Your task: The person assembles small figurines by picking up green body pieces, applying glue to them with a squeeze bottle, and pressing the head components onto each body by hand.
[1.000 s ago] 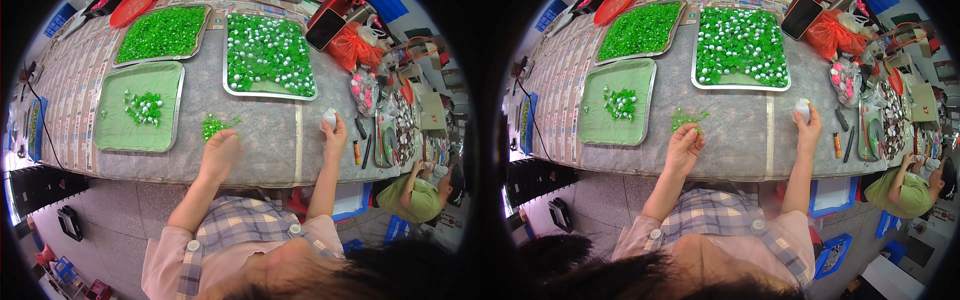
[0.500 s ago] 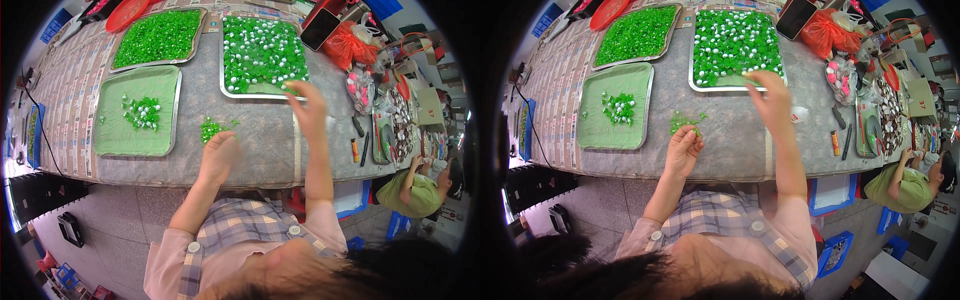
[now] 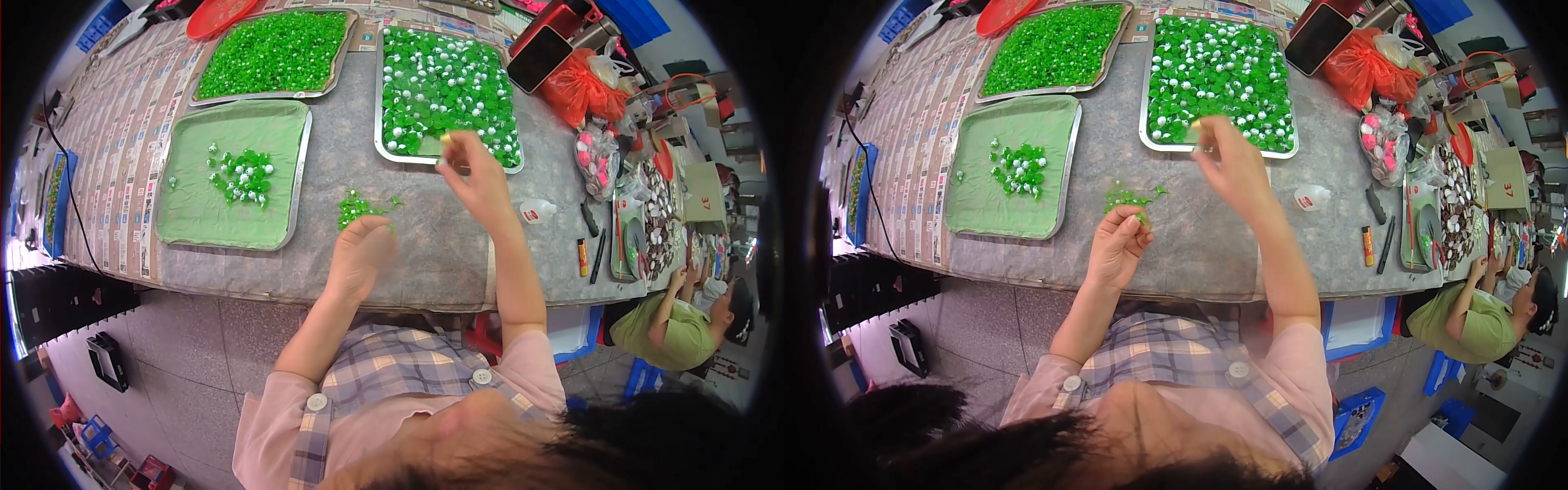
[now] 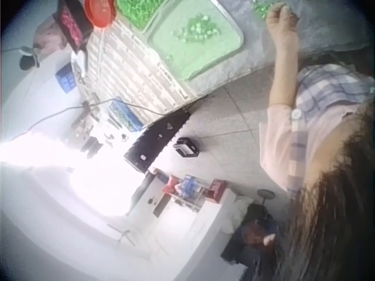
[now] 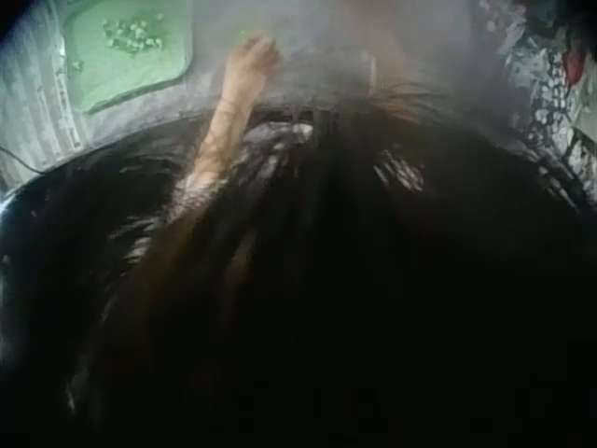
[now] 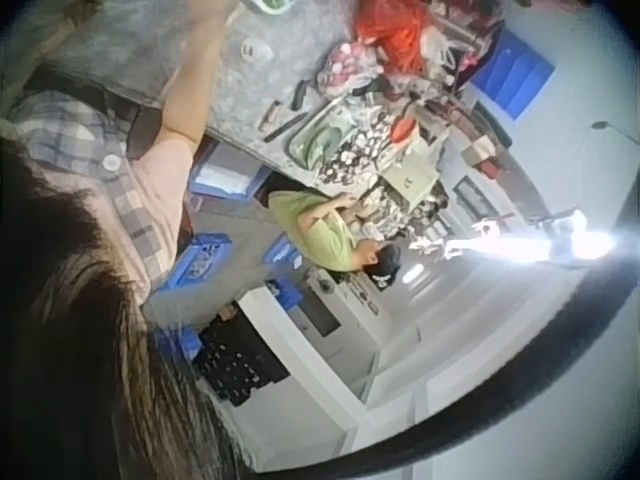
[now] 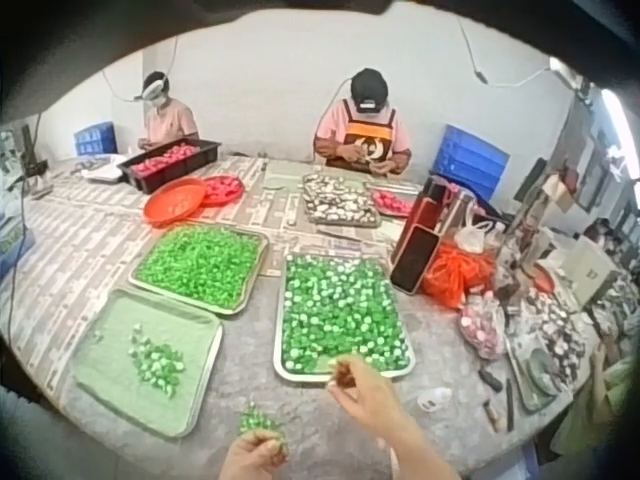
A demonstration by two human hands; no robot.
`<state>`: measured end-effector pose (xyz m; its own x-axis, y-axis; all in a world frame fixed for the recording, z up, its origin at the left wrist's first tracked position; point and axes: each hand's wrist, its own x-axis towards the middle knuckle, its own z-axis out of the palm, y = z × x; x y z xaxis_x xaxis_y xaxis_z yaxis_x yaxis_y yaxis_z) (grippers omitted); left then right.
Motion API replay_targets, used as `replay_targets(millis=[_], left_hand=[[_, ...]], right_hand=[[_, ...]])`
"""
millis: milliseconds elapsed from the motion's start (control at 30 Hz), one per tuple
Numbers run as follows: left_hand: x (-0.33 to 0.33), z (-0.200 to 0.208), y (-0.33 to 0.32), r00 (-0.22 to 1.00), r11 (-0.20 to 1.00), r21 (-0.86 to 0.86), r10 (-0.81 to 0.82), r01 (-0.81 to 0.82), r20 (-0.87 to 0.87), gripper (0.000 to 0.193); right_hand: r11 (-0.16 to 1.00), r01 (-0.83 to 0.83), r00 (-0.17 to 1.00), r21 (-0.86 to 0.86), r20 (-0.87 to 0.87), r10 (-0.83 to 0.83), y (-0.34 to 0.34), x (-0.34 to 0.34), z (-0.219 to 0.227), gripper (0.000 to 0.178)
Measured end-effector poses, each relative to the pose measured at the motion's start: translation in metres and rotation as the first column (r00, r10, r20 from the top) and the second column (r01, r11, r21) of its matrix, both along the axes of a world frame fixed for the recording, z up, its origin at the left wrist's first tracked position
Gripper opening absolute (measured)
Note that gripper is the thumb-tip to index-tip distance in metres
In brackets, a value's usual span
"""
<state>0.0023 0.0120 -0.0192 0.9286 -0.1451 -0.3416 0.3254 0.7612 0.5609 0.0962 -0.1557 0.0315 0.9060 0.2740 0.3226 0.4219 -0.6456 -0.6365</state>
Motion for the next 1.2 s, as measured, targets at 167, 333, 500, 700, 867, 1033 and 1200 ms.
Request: replay_targets(millis=[167,333,500,700,867,1033,1200], left_hand=[[0.002,0.008,-0.011,0.996,0.996,0.043,-0.081,0.08,0.025,0.012],[0.0,0.009,-0.022,0.986,0.982,0.097,-0.164,0.162,0.014,0.01],[-0.001,0.009,-0.023,0.986,0.986,0.046,-0.162,0.161,0.024,0.009],[-0.002,0.007,-0.023,0.984,0.987,0.003,-0.159,0.16,0.083,0.009],[-0.002,0.012,-0.023,0.982,0.984,0.084,-0.162,0.154,0.094,0.009],[-0.002,0.009,-0.021,0.994,0.993,0.074,-0.097,0.092,0.059,0.008],[0.0,0.008,-0.021,0.996,0.992,0.099,-0.08,0.082,-0.032,0.008]], right_hand=[[0.841,-0.065,0.845,0.537,-0.418,0.333,-0.006,-0.055,-0.011,0.039],[0.721,0.086,0.775,0.688,-0.5,0.385,-0.006,-0.071,-0.021,0.041],[0.542,0.195,0.767,0.817,-0.472,0.436,-0.005,-0.078,-0.026,0.039],[0.398,0.345,0.692,0.85,-0.517,0.504,-0.006,-0.082,-0.039,0.026],[0.491,0.343,0.64,0.8,-0.582,0.502,-0.009,-0.083,-0.043,0.019],[0.497,0.359,0.684,0.79,-0.585,0.436,-0.004,-0.085,-0.029,0.019],[0.584,0.256,0.812,0.77,-0.499,0.302,0.002,-0.089,-0.024,0.021]])
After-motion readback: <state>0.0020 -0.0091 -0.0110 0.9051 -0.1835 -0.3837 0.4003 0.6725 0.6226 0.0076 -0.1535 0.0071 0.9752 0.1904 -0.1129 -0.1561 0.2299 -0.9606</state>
